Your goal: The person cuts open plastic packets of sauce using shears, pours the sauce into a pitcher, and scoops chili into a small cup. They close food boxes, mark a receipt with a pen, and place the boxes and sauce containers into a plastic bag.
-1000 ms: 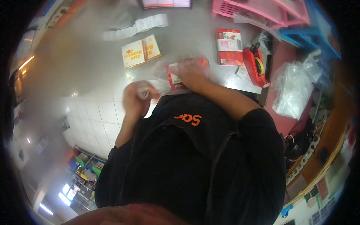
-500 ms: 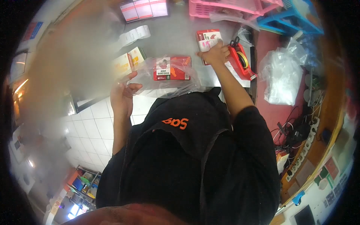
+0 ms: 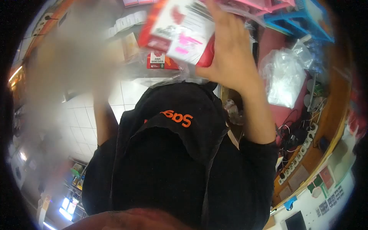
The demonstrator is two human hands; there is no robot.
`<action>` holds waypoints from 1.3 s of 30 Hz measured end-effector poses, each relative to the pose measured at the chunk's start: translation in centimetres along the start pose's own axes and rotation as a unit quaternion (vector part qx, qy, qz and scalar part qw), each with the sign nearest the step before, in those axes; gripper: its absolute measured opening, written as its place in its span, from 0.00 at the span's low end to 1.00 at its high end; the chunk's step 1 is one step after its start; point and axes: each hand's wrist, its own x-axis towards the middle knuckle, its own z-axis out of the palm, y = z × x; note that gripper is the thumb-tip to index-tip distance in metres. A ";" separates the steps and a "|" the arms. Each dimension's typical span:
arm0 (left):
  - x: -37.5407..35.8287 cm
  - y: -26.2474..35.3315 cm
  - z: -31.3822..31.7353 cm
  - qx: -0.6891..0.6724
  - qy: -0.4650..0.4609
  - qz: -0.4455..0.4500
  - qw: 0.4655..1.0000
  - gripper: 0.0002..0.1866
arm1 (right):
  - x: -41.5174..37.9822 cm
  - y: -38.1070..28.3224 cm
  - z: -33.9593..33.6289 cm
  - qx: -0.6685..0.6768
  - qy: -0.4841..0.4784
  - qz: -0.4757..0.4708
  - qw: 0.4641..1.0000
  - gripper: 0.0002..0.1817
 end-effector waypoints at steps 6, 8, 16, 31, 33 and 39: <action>0.6 5.0 -1.1 -0.431 -0.054 0.285 0.854 0.37 | 2.0 -4.1 -5.9 -0.108 -0.019 -0.205 0.973 0.60; -1.5 9.1 -1.3 -0.548 -0.103 0.285 0.779 0.45 | 2.0 -5.0 -6.3 -0.119 -0.027 -0.231 0.965 0.60; -3.9 10.9 -1.3 -0.582 -0.118 0.196 0.780 0.56 | 1.4 -6.2 -6.4 -0.112 -0.005 -0.251 0.962 0.60; -4.7 10.9 -1.7 -0.599 -0.066 0.158 0.782 0.57 | 2.2 -6.9 -5.0 -0.080 0.024 -0.258 0.963 0.61; -4.8 10.9 -1.8 -0.602 -0.063 0.158 0.780 0.57 | 2.2 -7.0 -5.0 -0.079 0.024 -0.261 0.962 0.62; -4.8 10.9 -1.9 -0.608 -0.052 0.155 0.777 0.57 | 2.3 -7.3 -4.8 -0.076 0.028 -0.267 0.960 0.62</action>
